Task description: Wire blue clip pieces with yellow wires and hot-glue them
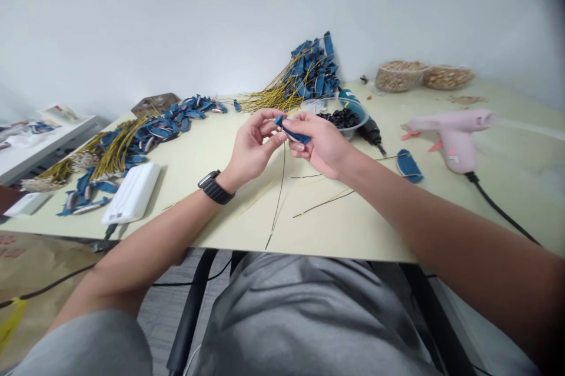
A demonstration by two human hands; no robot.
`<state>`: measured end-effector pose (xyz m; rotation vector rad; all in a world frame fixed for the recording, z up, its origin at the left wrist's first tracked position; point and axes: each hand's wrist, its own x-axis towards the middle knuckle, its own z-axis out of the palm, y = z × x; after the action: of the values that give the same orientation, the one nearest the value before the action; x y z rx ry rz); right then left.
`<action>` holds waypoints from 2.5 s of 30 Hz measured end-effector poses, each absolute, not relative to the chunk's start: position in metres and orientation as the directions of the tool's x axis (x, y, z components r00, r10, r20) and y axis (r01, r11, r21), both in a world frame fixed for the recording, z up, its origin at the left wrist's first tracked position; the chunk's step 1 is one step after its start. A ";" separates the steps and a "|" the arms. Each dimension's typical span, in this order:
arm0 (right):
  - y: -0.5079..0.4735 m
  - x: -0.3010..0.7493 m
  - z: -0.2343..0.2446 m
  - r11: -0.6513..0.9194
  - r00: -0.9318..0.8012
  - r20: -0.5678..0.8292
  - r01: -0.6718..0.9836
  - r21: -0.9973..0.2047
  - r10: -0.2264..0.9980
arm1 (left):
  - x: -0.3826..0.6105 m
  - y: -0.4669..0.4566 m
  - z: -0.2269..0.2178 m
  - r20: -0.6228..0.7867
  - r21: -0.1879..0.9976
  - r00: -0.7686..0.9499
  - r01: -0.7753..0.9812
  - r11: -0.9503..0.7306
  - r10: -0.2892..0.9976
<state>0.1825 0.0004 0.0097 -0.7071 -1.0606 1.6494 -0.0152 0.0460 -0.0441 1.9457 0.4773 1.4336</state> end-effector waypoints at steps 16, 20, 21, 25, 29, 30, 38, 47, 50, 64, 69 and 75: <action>-0.002 0.181 0.009 -0.086 -0.315 0.067 -0.447 -0.890 0.947 | -0.004 0.038 -0.040 0.686 0.717 0.290 -0.118 -0.687 0.667; -0.002 0.180 0.007 -0.082 -0.312 0.076 -0.464 -0.882 0.947 | -0.004 0.037 -0.041 0.668 0.737 0.246 -0.084 -0.671 0.703; -0.003 0.180 0.007 -0.078 -0.309 0.079 -0.466 -0.881 0.948 | -0.004 0.037 -0.042 0.664 0.741 0.236 -0.083 -0.666 0.710; -0.003 0.179 0.007 -0.075 -0.306 0.079 -0.459 -0.885 0.949 | -0.004 0.038 -0.044 0.662 0.744 0.224 -0.088 -0.662 0.715; -0.004 0.179 0.008 -0.075 -0.293 0.074 -0.466 -0.882 0.953 | -0.004 0.039 -0.046 0.695 0.713 0.244 -0.116 -0.691 0.676; -0.004 0.179 0.008 -0.074 -0.290 0.073 -0.465 -0.882 0.954 | -0.004 0.039 -0.047 0.699 0.709 0.249 -0.114 -0.696 0.671; -0.003 0.178 0.009 -0.084 -0.289 0.067 -0.479 -0.874 0.955 | -0.003 0.039 -0.045 0.715 0.687 0.266 -0.098 -0.720 0.646; -0.006 0.178 0.012 -0.105 -0.308 0.052 -0.470 -0.877 0.950 | -0.006 0.041 -0.043 0.719 0.684 0.272 -0.119 -0.719 0.639; -0.006 0.178 0.012 -0.112 -0.315 0.050 -0.476 -0.872 0.948 | -0.006 0.041 -0.043 0.720 0.685 0.281 -0.139 -0.715 0.635; -0.006 0.179 0.011 -0.112 -0.328 0.058 -0.477 -0.872 0.943 | -0.011 0.045 -0.044 0.663 0.740 0.316 -0.138 -0.658 0.679; -0.005 0.179 0.010 -0.113 -0.322 0.055 -0.479 -0.871 0.945 | -0.011 0.043 -0.040 0.653 0.747 0.347 -0.150 -0.647 0.673; -0.004 0.179 0.009 -0.105 -0.324 0.063 -0.476 -0.873 0.944 | -0.010 0.041 -0.033 0.600 0.790 0.369 -0.132 -0.599 0.710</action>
<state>0.1788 -0.0039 0.0089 -0.6563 -1.0307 1.6622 -0.0103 0.0407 -0.0333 1.8299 0.5047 1.3276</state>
